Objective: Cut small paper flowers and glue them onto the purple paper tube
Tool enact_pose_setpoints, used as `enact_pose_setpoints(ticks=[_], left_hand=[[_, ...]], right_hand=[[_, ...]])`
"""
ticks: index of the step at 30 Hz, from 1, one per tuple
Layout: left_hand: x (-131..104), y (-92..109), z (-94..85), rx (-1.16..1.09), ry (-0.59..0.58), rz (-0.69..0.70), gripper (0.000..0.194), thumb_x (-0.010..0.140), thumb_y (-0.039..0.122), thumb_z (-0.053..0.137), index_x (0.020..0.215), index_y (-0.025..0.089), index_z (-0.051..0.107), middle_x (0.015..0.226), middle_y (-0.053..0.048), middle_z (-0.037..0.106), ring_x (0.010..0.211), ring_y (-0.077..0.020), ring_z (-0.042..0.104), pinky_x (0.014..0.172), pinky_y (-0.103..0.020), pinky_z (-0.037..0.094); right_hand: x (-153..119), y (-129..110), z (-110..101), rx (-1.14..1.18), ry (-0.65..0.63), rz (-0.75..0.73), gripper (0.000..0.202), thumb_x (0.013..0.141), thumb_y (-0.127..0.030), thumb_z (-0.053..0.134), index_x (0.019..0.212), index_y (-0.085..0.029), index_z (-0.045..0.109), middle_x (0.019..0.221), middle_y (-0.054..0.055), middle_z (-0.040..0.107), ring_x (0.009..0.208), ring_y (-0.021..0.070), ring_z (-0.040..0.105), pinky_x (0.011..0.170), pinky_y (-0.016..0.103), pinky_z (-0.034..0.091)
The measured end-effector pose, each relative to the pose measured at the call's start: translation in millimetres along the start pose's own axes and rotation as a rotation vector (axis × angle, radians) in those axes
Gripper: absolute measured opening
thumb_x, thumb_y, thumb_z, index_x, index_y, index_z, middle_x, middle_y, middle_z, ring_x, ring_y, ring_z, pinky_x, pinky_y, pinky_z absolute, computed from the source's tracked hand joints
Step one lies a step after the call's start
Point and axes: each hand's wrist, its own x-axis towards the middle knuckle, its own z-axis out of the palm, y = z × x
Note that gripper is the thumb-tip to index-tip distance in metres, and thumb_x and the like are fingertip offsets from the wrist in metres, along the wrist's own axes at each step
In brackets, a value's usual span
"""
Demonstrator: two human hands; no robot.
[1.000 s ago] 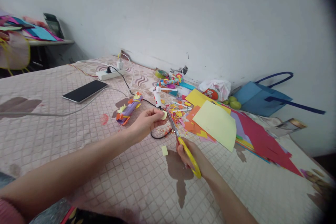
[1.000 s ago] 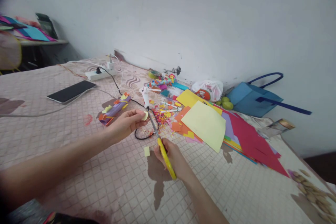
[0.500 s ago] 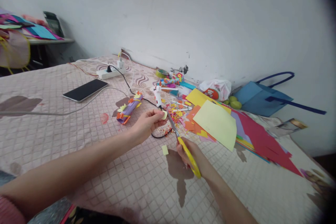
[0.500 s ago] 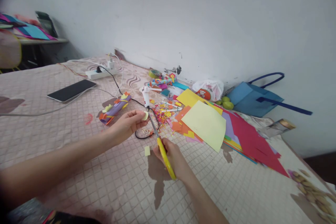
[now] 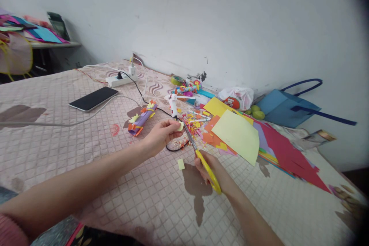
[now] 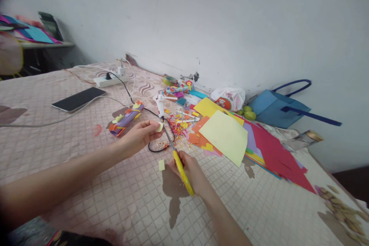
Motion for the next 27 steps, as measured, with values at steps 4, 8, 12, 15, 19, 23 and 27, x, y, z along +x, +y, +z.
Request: enact_pose_setpoints(ticks=[4, 8, 12, 15, 19, 23, 27], left_hand=[[2.9, 1.8, -2.5, 0.050, -0.045, -0.005, 0.012, 0.069, 0.018, 0.070, 0.070, 0.012, 0.060, 0.074, -0.002, 0.064, 0.069, -0.0080, 0.059, 0.071, -0.020, 0.048], [5.7, 4.5, -3.9, 0.089, -0.061, 0.001, 0.013, 0.069, 0.018, 0.070, 0.069, 0.012, 0.059, 0.074, -0.002, 0.064, 0.070, -0.0088, 0.060, 0.072, -0.021, 0.049], [7.5, 8.0, -4.8, 0.119, -0.079, -0.014, 0.014, 0.068, 0.018, 0.071, 0.068, 0.012, 0.058, 0.073, -0.003, 0.064, 0.068, -0.0096, 0.061, 0.069, -0.022, 0.049], [8.5, 9.5, -5.9, 0.121, -0.100, -0.020, 0.014, 0.068, 0.018, 0.070, 0.069, 0.012, 0.058, 0.073, -0.003, 0.065, 0.067, -0.0092, 0.061, 0.069, -0.021, 0.049], [9.0, 8.6, -6.6, 0.114, -0.099, -0.016, 0.014, 0.068, 0.018, 0.071, 0.069, 0.012, 0.058, 0.073, -0.003, 0.065, 0.067, -0.0094, 0.061, 0.069, -0.022, 0.049], [7.6, 5.6, -5.5, 0.099, -0.078, -0.008, 0.014, 0.067, 0.019, 0.071, 0.069, 0.012, 0.058, 0.074, -0.003, 0.064, 0.070, -0.0097, 0.061, 0.070, -0.022, 0.049], [5.5, 2.9, -4.2, 0.067, -0.057, -0.010, 0.012, 0.068, 0.018, 0.070, 0.069, 0.012, 0.060, 0.074, -0.002, 0.064, 0.070, -0.0084, 0.060, 0.071, -0.020, 0.049]], right_hand=[[-0.2, 3.0, -2.0, 0.010, -0.003, 0.005, 0.025, 0.080, -0.042, 0.048, 0.072, -0.020, 0.040, 0.048, -0.008, 0.034, 0.034, 0.0055, 0.034, 0.029, 0.014, 0.030], [-0.6, 0.7, -4.6, -0.019, 0.006, -0.005, 0.025, 0.079, -0.041, 0.049, 0.070, -0.020, 0.040, 0.048, -0.009, 0.035, 0.035, 0.0055, 0.035, 0.030, 0.014, 0.030], [-1.3, -3.9, -7.1, -0.031, 0.006, -0.004, 0.025, 0.078, -0.041, 0.050, 0.069, -0.020, 0.041, 0.047, -0.009, 0.036, 0.034, 0.0050, 0.034, 0.030, 0.015, 0.030], [-2.0, -5.3, -8.1, -0.019, -0.016, -0.005, 0.025, 0.079, -0.041, 0.049, 0.070, -0.020, 0.041, 0.049, -0.008, 0.035, 0.034, 0.0049, 0.035, 0.030, 0.015, 0.031], [-2.0, -2.8, -6.8, -0.041, -0.028, -0.017, 0.028, 0.081, -0.046, 0.046, 0.071, -0.020, 0.041, 0.052, -0.008, 0.036, 0.035, 0.0052, 0.036, 0.029, 0.015, 0.032], [0.4, 2.5, -3.2, -0.068, -0.024, -0.059, 0.032, 0.083, -0.050, 0.043, 0.071, -0.020, 0.042, 0.052, -0.008, 0.037, 0.036, 0.0059, 0.038, 0.030, 0.016, 0.034], [2.0, 5.5, -0.9, -0.069, -0.022, -0.049, 0.034, 0.083, -0.052, 0.042, 0.071, -0.020, 0.041, 0.051, -0.008, 0.038, 0.034, 0.0059, 0.039, 0.029, 0.016, 0.034]])
